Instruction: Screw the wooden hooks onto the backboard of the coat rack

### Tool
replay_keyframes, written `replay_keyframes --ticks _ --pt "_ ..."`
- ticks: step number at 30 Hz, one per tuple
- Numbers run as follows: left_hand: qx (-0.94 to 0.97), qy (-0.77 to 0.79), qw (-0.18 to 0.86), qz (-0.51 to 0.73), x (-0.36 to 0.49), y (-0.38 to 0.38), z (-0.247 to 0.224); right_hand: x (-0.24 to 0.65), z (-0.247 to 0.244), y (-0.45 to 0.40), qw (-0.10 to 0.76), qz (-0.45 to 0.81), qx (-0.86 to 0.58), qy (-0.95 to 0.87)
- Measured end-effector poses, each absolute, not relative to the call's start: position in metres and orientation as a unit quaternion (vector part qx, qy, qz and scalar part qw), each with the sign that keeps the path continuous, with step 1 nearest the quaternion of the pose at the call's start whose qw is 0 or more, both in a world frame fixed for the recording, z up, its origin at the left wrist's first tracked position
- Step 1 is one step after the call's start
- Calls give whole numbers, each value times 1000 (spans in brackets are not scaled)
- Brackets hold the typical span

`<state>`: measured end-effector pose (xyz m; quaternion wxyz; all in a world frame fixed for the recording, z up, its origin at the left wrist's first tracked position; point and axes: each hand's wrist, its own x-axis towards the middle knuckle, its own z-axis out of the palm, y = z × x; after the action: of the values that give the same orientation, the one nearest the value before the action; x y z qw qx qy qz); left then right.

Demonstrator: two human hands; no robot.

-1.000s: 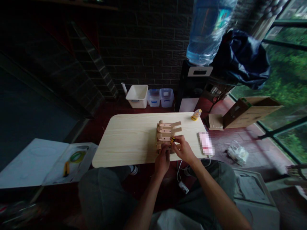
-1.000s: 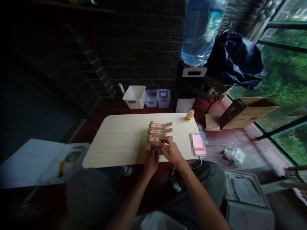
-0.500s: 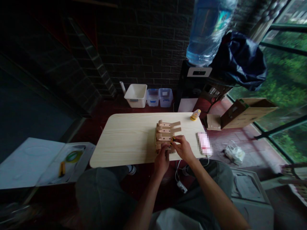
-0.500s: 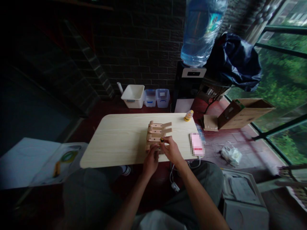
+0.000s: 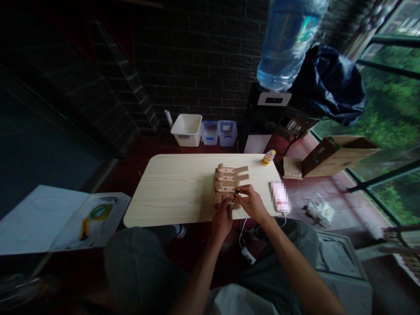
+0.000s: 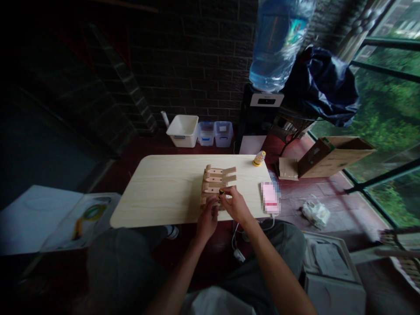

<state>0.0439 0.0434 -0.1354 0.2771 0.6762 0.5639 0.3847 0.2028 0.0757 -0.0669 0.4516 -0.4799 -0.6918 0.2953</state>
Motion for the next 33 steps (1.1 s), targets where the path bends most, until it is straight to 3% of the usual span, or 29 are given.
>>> replay_keyframes --ticks 33 --pt "674 559 285 390 44 44 -132 201 -59 73 440 292 -459 -714"
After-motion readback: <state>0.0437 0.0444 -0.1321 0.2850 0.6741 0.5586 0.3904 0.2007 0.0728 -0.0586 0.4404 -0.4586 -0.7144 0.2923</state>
